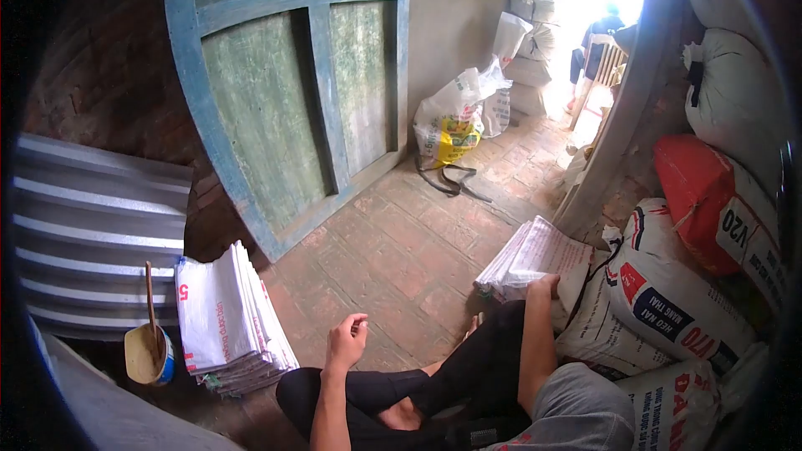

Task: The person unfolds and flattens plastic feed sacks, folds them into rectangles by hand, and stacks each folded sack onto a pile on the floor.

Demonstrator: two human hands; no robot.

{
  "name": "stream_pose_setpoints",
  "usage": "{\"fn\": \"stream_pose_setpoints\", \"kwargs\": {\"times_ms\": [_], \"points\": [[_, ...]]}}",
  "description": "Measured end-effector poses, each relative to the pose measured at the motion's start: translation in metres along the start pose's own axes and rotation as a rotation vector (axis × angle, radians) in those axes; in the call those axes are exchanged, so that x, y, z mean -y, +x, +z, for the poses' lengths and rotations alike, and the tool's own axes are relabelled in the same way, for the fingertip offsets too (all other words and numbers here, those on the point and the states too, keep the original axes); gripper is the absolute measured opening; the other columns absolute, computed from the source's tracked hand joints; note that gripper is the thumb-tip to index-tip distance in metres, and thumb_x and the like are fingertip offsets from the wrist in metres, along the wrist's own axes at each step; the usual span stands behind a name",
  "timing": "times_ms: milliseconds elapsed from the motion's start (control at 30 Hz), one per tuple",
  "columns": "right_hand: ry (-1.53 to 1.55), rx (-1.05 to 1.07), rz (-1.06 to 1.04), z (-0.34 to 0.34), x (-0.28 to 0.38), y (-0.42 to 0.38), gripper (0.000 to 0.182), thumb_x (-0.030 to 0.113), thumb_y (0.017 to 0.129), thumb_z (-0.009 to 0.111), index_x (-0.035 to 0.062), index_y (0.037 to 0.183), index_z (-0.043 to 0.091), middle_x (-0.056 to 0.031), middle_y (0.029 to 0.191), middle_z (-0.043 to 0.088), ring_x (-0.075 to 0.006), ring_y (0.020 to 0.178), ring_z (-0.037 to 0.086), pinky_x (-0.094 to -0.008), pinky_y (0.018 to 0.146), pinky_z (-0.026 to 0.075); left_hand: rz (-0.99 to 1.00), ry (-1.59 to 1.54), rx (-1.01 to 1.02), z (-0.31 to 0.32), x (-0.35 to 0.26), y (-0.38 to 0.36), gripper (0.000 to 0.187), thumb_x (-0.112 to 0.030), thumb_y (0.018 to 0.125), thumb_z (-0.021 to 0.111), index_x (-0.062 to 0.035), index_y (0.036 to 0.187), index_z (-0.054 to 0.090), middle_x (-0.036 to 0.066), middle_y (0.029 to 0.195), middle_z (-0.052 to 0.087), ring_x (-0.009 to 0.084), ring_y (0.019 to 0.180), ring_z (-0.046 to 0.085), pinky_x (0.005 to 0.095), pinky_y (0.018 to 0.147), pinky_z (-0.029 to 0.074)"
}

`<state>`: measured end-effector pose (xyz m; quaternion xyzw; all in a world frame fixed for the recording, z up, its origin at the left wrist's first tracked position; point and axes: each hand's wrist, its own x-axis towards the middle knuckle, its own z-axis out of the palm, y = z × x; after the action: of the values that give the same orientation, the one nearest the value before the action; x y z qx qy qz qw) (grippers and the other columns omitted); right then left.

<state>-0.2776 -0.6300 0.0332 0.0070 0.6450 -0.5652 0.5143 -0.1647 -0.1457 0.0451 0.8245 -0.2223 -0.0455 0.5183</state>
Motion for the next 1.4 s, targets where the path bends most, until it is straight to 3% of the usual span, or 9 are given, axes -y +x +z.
{"fn": "stream_pose_setpoints", "kwargs": {"times_ms": [67, 167, 267, 500, 700, 733, 933, 1167, 1400], "points": [[-0.038, 0.129, -0.034, 0.002, 0.008, -0.026, 0.061, 0.032, 0.087, 0.053, -0.0078, 0.132, 0.042, -0.0302, 0.13, 0.052, -0.0432, 0.109, 0.059, -0.0499, 0.091, 0.053, 0.001, 0.025, 0.001, 0.002, 0.003, 0.001, 0.02, -0.014, 0.091, 0.06, -0.0038, 0.106, 0.066, 0.014, 0.089, 0.071, 0.0239, 0.079, 0.07, 0.0338, 0.071, 0.055], [-0.26, 0.196, -0.967, 0.076, -0.072, 0.065, 0.043, 0.031, 0.093, 0.05, -0.0073, 0.112, 0.053, -0.0293, 0.104, 0.061, -0.0434, 0.085, 0.061, -0.0472, 0.076, 0.051, 0.002, 0.032, -0.006, 0.003, 0.003, 0.003, 0.02, -0.014, 0.091, 0.06, -0.004, 0.106, 0.066, 0.013, 0.088, 0.071, 0.0229, 0.078, 0.07, 0.0331, 0.07, 0.055], [-0.441, 0.752, -1.305, 0.041, -0.054, -0.052, 0.031, 0.025, 0.094, 0.052, -0.0013, 0.08, 0.06, -0.02, 0.079, 0.063, -0.0368, 0.074, 0.06, -0.0436, 0.066, 0.048, -0.01, 0.007, -0.029, 0.006, 0.009, 0.003, 0.02, -0.015, 0.091, 0.061, -0.0041, 0.107, 0.066, 0.013, 0.086, 0.071, 0.0218, 0.076, 0.07, 0.032, 0.07, 0.055], [-1.568, 1.992, -1.724, -0.057, -0.126, -0.129, 0.043, 0.032, 0.085, 0.063, 0.0034, 0.117, 0.054, -0.0182, 0.093, 0.066, -0.0335, 0.092, 0.062, -0.0488, 0.079, 0.046, -0.11, -0.117, 0.014, 0.025, 0.011, 0.007, 0.06, -0.029, 0.084, 0.073, -0.0024, 0.132, 0.048, 0.017, 0.118, 0.061, 0.0229, 0.097, 0.065, 0.0342, 0.076, 0.054], [-1.549, 2.72, -0.753, -0.096, -0.149, -0.125, 0.081, 0.026, 0.077, 0.074, 0.0123, 0.147, 0.036, -0.0155, 0.085, 0.067, -0.0295, 0.077, 0.066, -0.0402, 0.074, 0.052, -0.241, -0.051, -0.023, 0.046, 0.028, 0.012, 0.105, -0.044, 0.071, 0.083, -0.0018, 0.146, 0.021, 0.025, 0.143, 0.033, 0.0385, 0.129, 0.04, 0.0485, 0.098, 0.043], [-1.57, 2.806, -0.781, -0.091, -0.156, -0.125, 0.104, 0.026, 0.075, 0.078, 0.0186, 0.155, 0.011, -0.0143, 0.083, 0.068, -0.0279, 0.079, 0.067, -0.0343, 0.072, 0.052, -0.246, -0.02, -0.043, 0.051, 0.036, 0.016, 0.107, -0.044, 0.071, 0.083, -0.0003, 0.145, 0.02, 0.026, 0.142, 0.034, 0.0389, 0.129, 0.039, 0.0487, 0.101, 0.04], [-1.306, 2.753, -1.157, -0.085, -0.169, -0.11, 0.092, 0.027, 0.066, 0.082, 0.0131, 0.145, 0.038, -0.0183, 0.102, 0.067, -0.0316, 0.094, 0.065, -0.0395, 0.083, 0.051, 0.114, 0.473, -0.136, 0.093, 0.06, 0.056, 0.094, -0.035, 0.07, 0.081, -0.0007, 0.141, 0.029, 0.027, 0.138, 0.037, 0.0418, 0.128, 0.038, 0.0472, 0.108, 0.034], [-1.74, 2.64, -0.842, -0.05, -0.142, -0.122, 0.06, 0.026, 0.061, 0.082, 0.0061, 0.114, 0.065, -0.0129, 0.098, 0.069, -0.0313, 0.093, 0.065, -0.0404, 0.079, 0.052, -0.065, 0.735, 0.054, 0.099, 0.092, 0.077, 0.051, -0.021, 0.077, 0.07, -0.0139, 0.126, 0.056, 0.013, 0.134, 0.049, 0.0326, 0.122, 0.048, 0.0427, 0.1, 0.042], [-2.121, 1.691, -1.526, -0.03, -0.148, -0.093, 0.091, 0.025, 0.056, 0.086, 0.0145, 0.137, 0.045, -0.0186, 0.146, 0.036, -0.0435, 0.131, 0.038, -0.0728, 0.085, 0.043, -0.411, 0.632, -0.288, 0.095, 0.09, 0.095, 0.033, -0.026, 0.093, 0.051, 0.0003, 0.112, 0.059, 0.026, 0.103, 0.065, 0.0427, 0.097, 0.062, 0.0482, 0.084, 0.048]]}}
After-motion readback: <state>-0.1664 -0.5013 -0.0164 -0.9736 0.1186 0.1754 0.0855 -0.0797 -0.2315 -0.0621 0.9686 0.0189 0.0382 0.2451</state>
